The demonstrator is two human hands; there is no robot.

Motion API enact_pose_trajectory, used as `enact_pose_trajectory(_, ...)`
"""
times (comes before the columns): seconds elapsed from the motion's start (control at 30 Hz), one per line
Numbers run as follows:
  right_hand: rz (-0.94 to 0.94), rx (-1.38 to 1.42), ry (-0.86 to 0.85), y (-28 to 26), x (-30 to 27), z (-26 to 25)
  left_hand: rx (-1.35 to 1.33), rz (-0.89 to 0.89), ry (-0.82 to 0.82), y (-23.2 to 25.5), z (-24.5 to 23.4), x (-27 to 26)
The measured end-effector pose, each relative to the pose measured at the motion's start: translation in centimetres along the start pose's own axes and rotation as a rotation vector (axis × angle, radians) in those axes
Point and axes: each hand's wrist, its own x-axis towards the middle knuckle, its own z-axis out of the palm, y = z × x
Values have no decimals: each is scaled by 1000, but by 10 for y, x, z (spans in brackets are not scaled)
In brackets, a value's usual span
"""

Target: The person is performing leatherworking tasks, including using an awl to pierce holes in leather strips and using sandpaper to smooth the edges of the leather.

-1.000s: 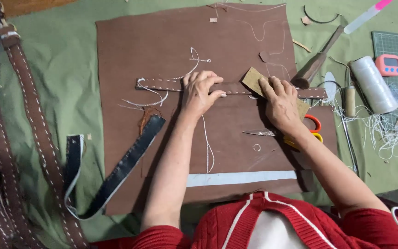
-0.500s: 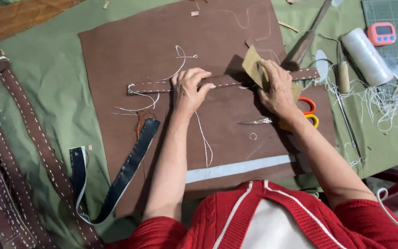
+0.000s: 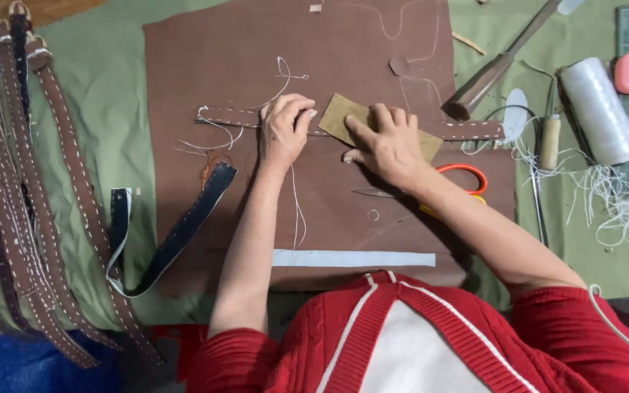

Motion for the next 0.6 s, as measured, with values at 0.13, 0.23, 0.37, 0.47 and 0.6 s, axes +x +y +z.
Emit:
enact_pose_trajectory(0.13,-3,-3,-38,16,-3,-31,-8,13,-6,-1,-1,0)
enact_pose_trajectory(0.23,83,-28,-53,45,-16,-32,-17,12,-5,-1,-4,4)
enact_pose_trajectory(0.37,253,185,26,69,-42,-28,-21,24,11,-4,-4,5)
enact_pose_trajectory(0.47,338,298,83,74,-59,-54,-30,27,-11,4,-5,9)
enact_pose_trajectory(0.6,449,320,220,99,-66,-72,-29,25,-35,0,-4,8)
